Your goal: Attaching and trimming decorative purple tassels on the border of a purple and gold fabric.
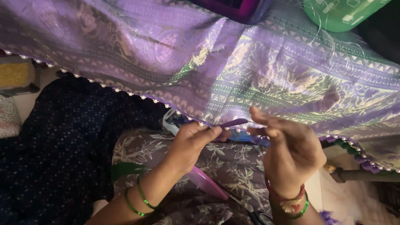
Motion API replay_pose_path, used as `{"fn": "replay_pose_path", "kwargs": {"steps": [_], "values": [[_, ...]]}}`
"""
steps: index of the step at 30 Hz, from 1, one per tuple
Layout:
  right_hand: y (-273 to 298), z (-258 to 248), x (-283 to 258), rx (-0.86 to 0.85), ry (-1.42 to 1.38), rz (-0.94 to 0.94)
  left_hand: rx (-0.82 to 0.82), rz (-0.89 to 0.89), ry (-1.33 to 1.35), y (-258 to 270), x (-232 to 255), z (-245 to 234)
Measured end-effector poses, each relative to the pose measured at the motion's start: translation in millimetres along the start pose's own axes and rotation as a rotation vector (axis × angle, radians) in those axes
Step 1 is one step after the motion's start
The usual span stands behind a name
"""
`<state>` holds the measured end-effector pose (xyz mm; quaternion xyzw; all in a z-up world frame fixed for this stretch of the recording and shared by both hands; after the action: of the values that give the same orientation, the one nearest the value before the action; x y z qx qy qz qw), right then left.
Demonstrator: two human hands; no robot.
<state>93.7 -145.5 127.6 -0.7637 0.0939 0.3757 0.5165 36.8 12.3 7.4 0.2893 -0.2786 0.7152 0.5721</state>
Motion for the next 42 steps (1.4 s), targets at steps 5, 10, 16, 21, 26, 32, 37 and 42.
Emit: {"fn": "replay_pose_path", "kwargs": {"steps": [5, 10, 16, 21, 26, 32, 37, 42], "values": [[30.2, -15.3, 4.5, -0.058, -0.284, -0.023, 0.029, 0.189, -0.587, 7.7, -7.2, -8.5], [90.0, 5.7, 25.6, -0.247, -0.408, 0.139, 0.043, 0.337, -0.81, 17.3, 14.6, 7.7], [101.2, 34.2, 37.7, -0.534, 0.141, -0.203, 0.004, -0.107, -0.217, 10.9, -9.7, -9.3], [88.7, 41.0, 54.3, -0.287, 0.164, 0.022, 0.03, -0.041, -0.274, 10.1, -17.3, -20.6], [68.9, 48.4, 109.4, -0.013, -0.681, 0.894, 0.128, -0.141, -0.134, 9.1, -28.4, -16.3], [76.6, 59.9, 118.5, 0.083, -0.57, 0.853, 0.272, 0.462, -0.973, 26.0, 9.5, 2.4], [100.7, 64.7, 125.1, 0.106, -0.25, 0.571, 0.117, 0.482, -0.853, 10.1, 12.9, -4.5], [101.2, 63.1, 115.1, 0.005, 0.206, 0.281, 0.012, 0.09, -0.448, -6.4, -9.4, -7.2]]}}
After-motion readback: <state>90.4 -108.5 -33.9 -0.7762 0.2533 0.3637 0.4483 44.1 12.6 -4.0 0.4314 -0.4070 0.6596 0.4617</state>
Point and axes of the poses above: each hand's wrist, its own y-axis away from the middle knuckle, its own z-axis out of the palm, x = y × z, the point moved 3 cm from there along -y, towards the middle knuckle, and after that the axes turned 6 degrees about -x, right-handed, at the moved point
